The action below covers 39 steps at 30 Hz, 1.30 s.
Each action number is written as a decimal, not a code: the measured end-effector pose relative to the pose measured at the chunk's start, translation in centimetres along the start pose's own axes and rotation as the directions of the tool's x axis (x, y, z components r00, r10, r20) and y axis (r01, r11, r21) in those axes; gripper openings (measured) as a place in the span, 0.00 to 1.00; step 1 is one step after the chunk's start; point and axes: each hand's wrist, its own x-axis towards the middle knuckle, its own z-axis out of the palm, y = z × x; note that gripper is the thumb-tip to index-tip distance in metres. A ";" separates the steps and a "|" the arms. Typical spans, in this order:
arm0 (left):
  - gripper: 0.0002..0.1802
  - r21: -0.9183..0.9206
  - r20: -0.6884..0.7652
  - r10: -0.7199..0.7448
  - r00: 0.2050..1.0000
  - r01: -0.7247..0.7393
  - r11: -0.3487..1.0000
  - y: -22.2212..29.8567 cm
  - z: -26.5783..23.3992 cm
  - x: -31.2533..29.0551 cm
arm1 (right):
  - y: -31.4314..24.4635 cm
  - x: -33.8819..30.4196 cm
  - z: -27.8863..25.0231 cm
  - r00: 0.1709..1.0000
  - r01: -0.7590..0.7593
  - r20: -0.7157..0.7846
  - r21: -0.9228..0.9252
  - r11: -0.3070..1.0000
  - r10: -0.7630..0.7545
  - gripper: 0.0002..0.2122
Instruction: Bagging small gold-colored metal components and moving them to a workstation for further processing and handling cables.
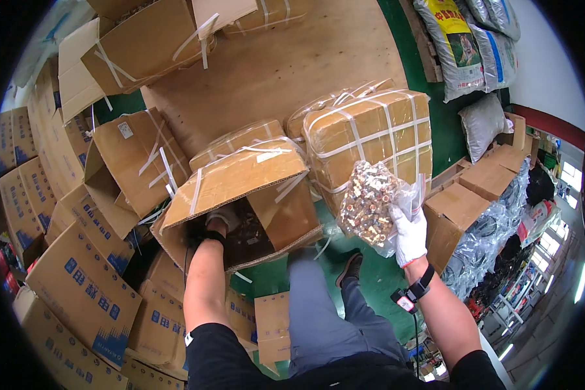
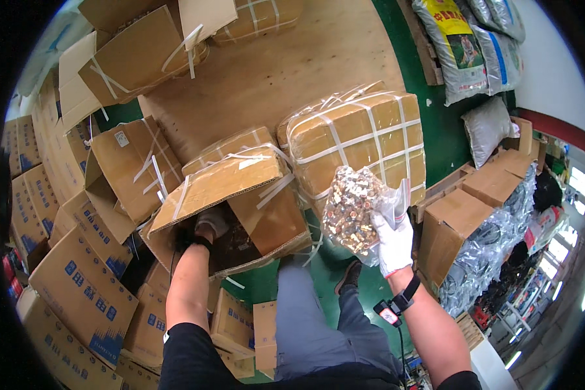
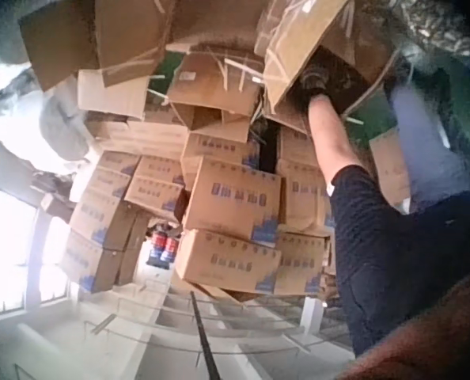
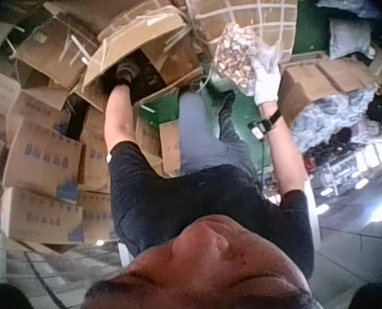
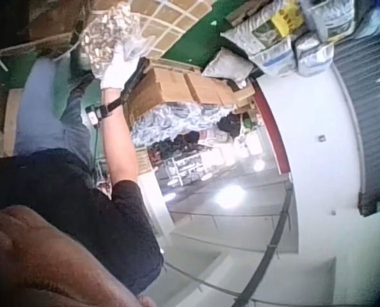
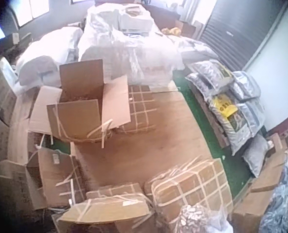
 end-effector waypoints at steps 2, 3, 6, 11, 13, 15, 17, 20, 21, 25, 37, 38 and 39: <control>0.33 -0.009 0.044 0.059 0.997 -0.059 0.998 0.7 -1.5 -0.7 | 0.7 0.1 -0.5 1.000 0.017 0.007 -0.076 0.997 -0.017 0.25; 0.29 -0.029 0.123 0.027 0.992 -0.023 0.999 1.0 -2.0 -0.8 | 0.6 0.0 -0.4 1.000 0.012 0.015 -0.077 0.997 -0.011 0.25; 0.25 -0.125 0.155 -0.028 0.987 0.048 0.991 1.3 -3.1 -2.5 | 0.4 -0.3 -0.4 1.000 -0.005 0.020 -0.070 0.998 0.006 0.25; 0.27 -0.243 -0.385 -0.239 0.891 0.152 0.958 -3.1 -3.0 -5.3 | 1.0 -0.5 0.0 0.998 -0.028 0.048 -0.113 0.993 0.034 0.26; 0.29 -0.306 -0.293 -0.352 0.889 0.262 0.915 -0.6 -5.6 -4.2 | 0.9 0.2 -1.2 1.000 -0.006 0.016 -0.112 0.994 0.008 0.26; 0.29 -0.273 -0.170 -0.450 0.877 0.397 0.876 1.7 -5.9 -4.0 | 1.0 0.5 -1.9 0.999 -0.029 0.028 -0.093 0.995 0.032 0.25; 0.33 -0.606 0.138 -0.575 0.806 0.528 0.595 0.1 -2.0 -5.6 | 1.8 0.2 -0.5 0.995 -0.060 0.081 -0.051 0.997 0.064 0.24; 0.36 -0.612 0.496 -0.360 0.790 0.612 0.500 3.8 -3.2 -4.2 | 1.6 0.9 -1.6 0.997 -0.046 0.064 -0.071 0.996 0.050 0.24; 0.36 -0.580 0.524 -0.349 0.777 0.625 0.522 3.2 -2.5 -4.5 | 1.6 0.6 -1.3 0.995 -0.056 0.076 -0.057 0.997 0.060 0.24; 0.37 -0.407 0.528 -0.380 0.760 0.619 0.671 3.2 0.8 -3.7 | 2.1 1.0 -1.9 0.993 -0.071 0.089 -0.028 0.997 0.073 0.25; 0.30 0.305 0.008 -0.399 0.917 0.377 0.874 9.3 6.4 -1.7 | 2.2 0.8 -1.5 0.995 -0.029 0.089 -0.100 0.995 0.038 0.25; 0.30 0.768 0.086 -0.332 0.939 0.150 0.622 8.6 6.7 -1.0 | 2.1 1.0 -1.7 0.994 -0.045 0.097 -0.088 0.995 0.053 0.25; 0.29 0.978 0.181 -0.328 0.927 -0.135 0.157 7.0 5.6 -0.7 | 2.1 1.2 -1.5 0.990 -0.063 0.120 -0.058 0.996 0.069 0.26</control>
